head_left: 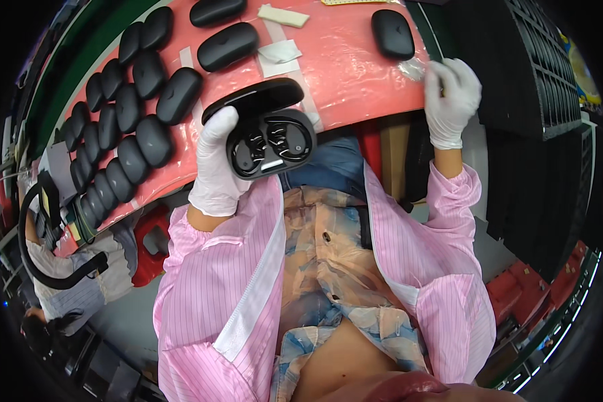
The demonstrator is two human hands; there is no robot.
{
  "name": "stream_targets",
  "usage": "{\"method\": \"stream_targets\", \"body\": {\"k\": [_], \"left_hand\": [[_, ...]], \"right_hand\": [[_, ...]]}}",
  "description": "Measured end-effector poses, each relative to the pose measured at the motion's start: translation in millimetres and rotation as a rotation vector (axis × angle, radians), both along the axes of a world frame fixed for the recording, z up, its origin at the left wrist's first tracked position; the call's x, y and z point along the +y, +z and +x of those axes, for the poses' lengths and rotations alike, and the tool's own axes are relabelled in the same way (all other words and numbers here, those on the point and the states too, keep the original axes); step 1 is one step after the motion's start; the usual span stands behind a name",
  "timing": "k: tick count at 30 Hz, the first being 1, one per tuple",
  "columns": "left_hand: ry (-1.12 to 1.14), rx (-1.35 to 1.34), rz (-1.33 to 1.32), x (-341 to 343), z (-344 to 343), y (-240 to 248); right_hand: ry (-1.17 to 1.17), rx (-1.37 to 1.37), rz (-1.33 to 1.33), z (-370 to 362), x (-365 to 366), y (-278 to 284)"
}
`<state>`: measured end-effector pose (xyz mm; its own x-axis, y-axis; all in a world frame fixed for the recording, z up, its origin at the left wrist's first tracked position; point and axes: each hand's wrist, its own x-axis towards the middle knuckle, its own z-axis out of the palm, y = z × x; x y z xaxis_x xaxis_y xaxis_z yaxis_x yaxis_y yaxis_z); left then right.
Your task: Inspecting and cleaning earbud charging cases on an electronics factory assembly line.
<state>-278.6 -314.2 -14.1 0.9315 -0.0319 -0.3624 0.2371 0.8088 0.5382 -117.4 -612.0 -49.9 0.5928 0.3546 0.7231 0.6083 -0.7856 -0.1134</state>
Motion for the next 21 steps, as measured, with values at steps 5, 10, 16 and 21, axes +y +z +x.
{"method": "stream_targets", "body": {"k": [5,10,16,21], "left_hand": [[-0.031,-0.241,-0.278,-10.1,6.1,2.7],[0.087,-0.308,0.079,4.0,-16.4,5.3],[0.326,-0.352,-0.004,50.6,-108.4,-8.8],[0.469,-0.126,-0.161,107.9,-237.9,-83.7]], "right_hand": [[0.046,0.206,0.258,-24.0,5.0,-1.8],[0.391,0.622,0.453,-44.7,93.4,22.2],[0.493,0.163,-0.05,-22.6,186.8,6.7],[0.634,0.355,-0.156,-34.6,182.7,5.7]]}}
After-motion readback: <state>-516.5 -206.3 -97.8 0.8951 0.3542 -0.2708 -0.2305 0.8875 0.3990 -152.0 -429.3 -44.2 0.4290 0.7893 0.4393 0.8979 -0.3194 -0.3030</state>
